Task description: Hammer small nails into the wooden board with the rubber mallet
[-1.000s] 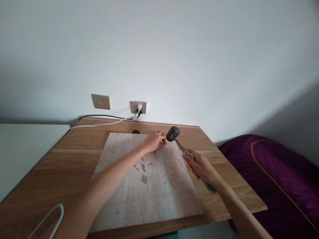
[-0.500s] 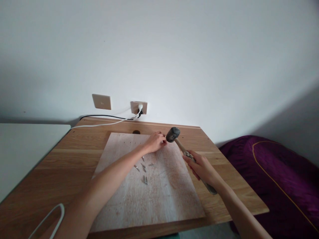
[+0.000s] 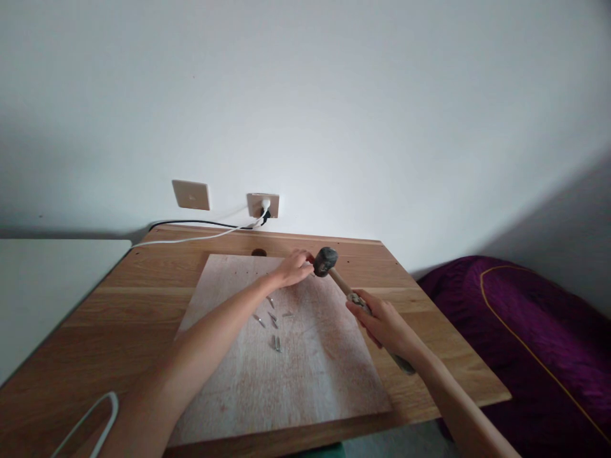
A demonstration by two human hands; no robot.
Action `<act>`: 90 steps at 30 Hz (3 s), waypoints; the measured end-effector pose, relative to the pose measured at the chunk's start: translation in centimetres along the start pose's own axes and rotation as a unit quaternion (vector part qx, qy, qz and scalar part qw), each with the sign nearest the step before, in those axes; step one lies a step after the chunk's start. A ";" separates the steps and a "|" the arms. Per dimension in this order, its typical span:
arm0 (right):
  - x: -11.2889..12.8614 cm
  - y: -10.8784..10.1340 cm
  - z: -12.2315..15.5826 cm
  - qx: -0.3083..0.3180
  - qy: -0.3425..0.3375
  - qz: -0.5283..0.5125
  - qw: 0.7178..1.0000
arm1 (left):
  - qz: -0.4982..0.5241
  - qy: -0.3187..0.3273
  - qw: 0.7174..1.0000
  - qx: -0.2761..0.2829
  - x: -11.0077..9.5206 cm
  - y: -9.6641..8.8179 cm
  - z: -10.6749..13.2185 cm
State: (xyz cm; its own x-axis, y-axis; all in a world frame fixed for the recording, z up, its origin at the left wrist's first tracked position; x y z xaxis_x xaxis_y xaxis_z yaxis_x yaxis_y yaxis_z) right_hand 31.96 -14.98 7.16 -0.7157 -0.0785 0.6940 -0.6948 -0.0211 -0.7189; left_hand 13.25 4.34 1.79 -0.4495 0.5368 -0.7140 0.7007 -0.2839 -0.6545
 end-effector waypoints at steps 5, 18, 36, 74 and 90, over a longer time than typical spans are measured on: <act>-0.3 0.0 0.9 -0.021 0.014 -0.016 1.000 | 0.037 -0.008 0.997 -0.065 0.0 0.0 -0.3; -2.9 2.2 1.8 -0.016 0.051 0.028 0.998 | -0.185 0.123 0.945 0.242 -4.7 -6.2 8.0; -2.9 2.4 2.0 -0.015 0.057 0.048 0.997 | 0.051 -0.030 0.998 0.025 1.4 -2.7 1.6; -1.2 1.3 1.8 -0.041 0.032 0.004 0.999 | 0.045 -0.011 0.999 0.003 1.7 -1.8 2.2; 2.8 3.0 -1.3 -0.005 -0.011 0.012 1.000 | -0.043 0.000 0.999 -0.019 1.6 -2.1 2.5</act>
State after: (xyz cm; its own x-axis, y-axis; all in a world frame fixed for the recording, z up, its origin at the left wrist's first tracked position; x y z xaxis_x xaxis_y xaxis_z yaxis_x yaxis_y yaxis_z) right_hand 27.82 -13.98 6.97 -0.7305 -0.1013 0.6754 -0.6782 -0.0095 -0.7349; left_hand 9.69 3.76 1.36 -0.5097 0.5574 -0.6554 0.6800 -0.2057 -0.7038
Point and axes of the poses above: each hand's wrist, its own z-axis away from the middle knuckle, its own y-axis out of the palm, x = y × z, the point moved 1 cm from there along -z, towards the middle knuckle, and after that the axes turned 11 degrees about -y, right-handed, at the moved point
